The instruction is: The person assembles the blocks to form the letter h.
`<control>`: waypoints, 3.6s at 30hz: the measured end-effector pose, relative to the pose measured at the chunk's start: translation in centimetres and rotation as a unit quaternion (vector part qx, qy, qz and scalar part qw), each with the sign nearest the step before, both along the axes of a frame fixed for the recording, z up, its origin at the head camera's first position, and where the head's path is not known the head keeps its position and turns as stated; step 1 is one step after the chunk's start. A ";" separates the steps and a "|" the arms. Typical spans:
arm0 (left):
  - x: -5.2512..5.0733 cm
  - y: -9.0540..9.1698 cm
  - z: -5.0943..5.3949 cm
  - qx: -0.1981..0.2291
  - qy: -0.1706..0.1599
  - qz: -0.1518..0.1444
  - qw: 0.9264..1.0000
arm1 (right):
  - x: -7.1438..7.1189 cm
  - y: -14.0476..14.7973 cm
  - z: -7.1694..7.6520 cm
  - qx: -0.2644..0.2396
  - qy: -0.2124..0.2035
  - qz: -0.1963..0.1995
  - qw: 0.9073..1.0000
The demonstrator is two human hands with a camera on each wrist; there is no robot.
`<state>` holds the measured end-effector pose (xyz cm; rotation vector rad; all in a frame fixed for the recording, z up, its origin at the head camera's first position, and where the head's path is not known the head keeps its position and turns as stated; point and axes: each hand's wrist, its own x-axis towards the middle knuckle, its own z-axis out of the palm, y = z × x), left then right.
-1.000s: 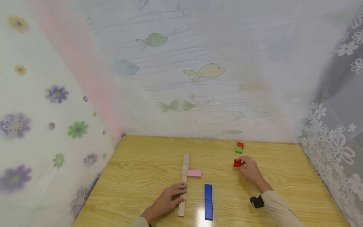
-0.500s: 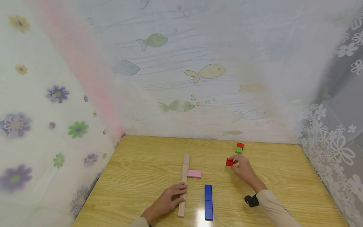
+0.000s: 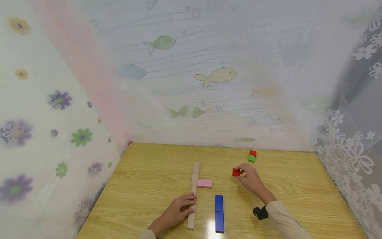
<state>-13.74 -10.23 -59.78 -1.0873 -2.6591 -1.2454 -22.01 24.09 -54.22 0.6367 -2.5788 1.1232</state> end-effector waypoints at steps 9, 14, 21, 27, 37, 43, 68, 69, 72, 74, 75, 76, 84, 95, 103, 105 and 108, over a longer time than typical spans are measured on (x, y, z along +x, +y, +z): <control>0.1 0.0 -0.1 0.001 -0.001 0.001 1.000 | 0.4 -1.4 -0.3 -0.002 -0.006 0.014 1.000; 0.0 0.0 -0.1 0.002 -0.003 -0.001 1.000 | 0.5 -2.3 -0.4 -0.004 0.000 0.022 1.000; 0.1 0.0 -0.1 -0.001 -0.011 0.000 1.000 | 0.7 -3.4 -0.5 -0.011 -0.020 0.025 0.999; 0.1 0.0 -0.1 0.001 -0.007 -0.002 1.000 | 0.7 -4.2 -1.0 -0.017 -0.034 0.036 0.999; 0.2 0.0 0.1 0.001 -0.012 0.002 1.000 | 0.8 -5.4 -1.9 -0.023 -0.050 0.061 0.997; 0.1 0.0 0.2 0.003 -0.018 -0.001 1.000 | 1.0 -5.9 -1.9 -0.015 -0.061 0.074 0.995; -0.2 0.2 -0.2 0.004 -0.009 0.004 1.000 | 0.6 -6.9 -3.0 -0.018 -0.099 0.080 0.992; -0.2 0.2 -0.2 0.004 -0.009 0.004 1.000 | 0.6 -6.9 -3.1 -0.018 -0.098 0.079 0.992; -0.3 0.2 -0.1 0.002 -0.006 0.006 1.000 | 0.6 -6.9 -3.2 -0.020 -0.091 0.081 0.992; -0.2 0.2 0.0 0.002 -0.004 0.006 1.000 | 0.6 -6.9 -3.3 -0.020 -0.087 0.084 0.992; -0.2 0.2 0.1 0.003 -0.003 0.006 1.000 | 0.6 -6.9 -3.4 -0.021 -0.085 0.087 0.992; -0.2 0.2 0.1 0.004 -0.003 0.007 1.000 | 0.6 -6.9 -3.4 -0.021 -0.085 0.088 0.992; -0.1 0.2 0.0 0.010 -0.001 0.005 1.000 | 0.7 -6.9 -3.3 0.009 -0.098 0.084 0.992; -0.2 0.2 -0.1 0.008 -0.003 0.005 1.000 | 0.1 -6.1 -2.2 0.033 -0.115 0.072 0.990; 0.0 0.1 -0.3 0.002 -0.007 0.007 1.000 | -0.2 -5.1 -1.3 0.024 -0.091 0.081 0.992; 0.0 0.1 -0.3 0.002 -0.009 0.006 1.000 | -0.2 -4.8 -1.1 0.029 -0.095 0.074 0.992; -0.1 0.1 -0.3 0.005 -0.009 0.005 1.000 | -0.4 -4.4 -0.8 0.035 -0.098 0.063 0.993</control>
